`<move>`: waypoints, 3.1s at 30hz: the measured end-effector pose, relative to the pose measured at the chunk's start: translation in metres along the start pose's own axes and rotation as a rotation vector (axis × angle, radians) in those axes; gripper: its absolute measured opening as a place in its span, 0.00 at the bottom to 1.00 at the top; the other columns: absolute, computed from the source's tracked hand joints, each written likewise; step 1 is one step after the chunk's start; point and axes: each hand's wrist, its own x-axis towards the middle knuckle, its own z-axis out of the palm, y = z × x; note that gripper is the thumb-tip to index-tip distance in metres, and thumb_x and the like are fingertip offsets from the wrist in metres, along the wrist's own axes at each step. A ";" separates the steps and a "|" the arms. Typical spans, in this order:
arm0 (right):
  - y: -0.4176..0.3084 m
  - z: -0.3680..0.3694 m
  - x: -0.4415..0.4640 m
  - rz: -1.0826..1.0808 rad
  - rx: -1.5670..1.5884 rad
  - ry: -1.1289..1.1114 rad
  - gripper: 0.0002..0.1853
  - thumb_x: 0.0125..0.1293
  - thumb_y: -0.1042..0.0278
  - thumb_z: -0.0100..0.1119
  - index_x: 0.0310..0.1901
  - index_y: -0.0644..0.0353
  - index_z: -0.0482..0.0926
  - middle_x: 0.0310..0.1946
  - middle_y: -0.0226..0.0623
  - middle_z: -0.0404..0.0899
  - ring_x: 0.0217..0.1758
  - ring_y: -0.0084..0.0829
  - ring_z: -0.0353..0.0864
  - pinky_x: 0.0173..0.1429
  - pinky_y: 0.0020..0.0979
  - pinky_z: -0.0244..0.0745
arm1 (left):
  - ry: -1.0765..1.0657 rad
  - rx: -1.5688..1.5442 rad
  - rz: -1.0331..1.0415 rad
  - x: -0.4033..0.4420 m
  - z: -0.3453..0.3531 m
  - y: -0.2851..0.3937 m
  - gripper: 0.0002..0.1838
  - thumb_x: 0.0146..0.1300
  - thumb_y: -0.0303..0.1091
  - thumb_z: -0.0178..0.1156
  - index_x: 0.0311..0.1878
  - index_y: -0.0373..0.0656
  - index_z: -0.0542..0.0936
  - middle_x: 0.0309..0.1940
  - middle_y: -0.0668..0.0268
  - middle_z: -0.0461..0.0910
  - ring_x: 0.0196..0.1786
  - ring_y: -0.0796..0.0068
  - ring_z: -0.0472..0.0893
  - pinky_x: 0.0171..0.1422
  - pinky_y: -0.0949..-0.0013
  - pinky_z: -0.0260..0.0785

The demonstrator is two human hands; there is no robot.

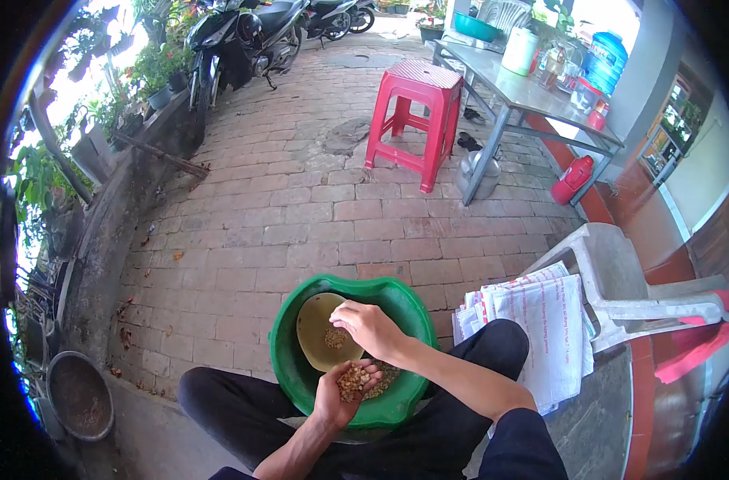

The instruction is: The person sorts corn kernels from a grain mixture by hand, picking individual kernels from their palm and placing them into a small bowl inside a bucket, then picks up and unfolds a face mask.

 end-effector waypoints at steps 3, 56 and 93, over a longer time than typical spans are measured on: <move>0.003 0.001 -0.001 -0.017 0.003 -0.001 0.08 0.62 0.81 0.59 0.42 0.66 0.81 0.41 0.42 0.84 0.42 0.38 0.86 0.45 0.33 0.83 | -0.016 -0.002 0.000 0.001 -0.002 -0.001 0.22 0.74 0.37 0.39 0.54 0.25 0.73 0.48 0.46 0.80 0.54 0.51 0.80 0.63 0.57 0.72; -0.046 -0.011 -0.032 -0.367 -0.300 -0.575 0.04 0.58 0.73 0.55 0.35 0.62 0.74 0.36 0.38 0.74 0.41 0.37 0.80 0.44 0.34 0.79 | -0.036 -0.267 0.010 0.014 -0.029 -0.009 0.11 0.71 0.36 0.46 0.39 0.47 0.78 0.35 0.70 0.81 0.40 0.78 0.81 0.46 0.70 0.75; -0.020 -0.022 0.002 -0.109 -0.150 0.103 0.12 0.58 0.80 0.67 0.44 0.63 0.79 0.34 0.39 0.82 0.33 0.32 0.85 0.36 0.31 0.80 | -0.084 -0.050 -0.008 0.004 -0.004 0.000 0.21 0.74 0.37 0.40 0.53 0.28 0.75 0.45 0.50 0.81 0.50 0.56 0.82 0.60 0.60 0.73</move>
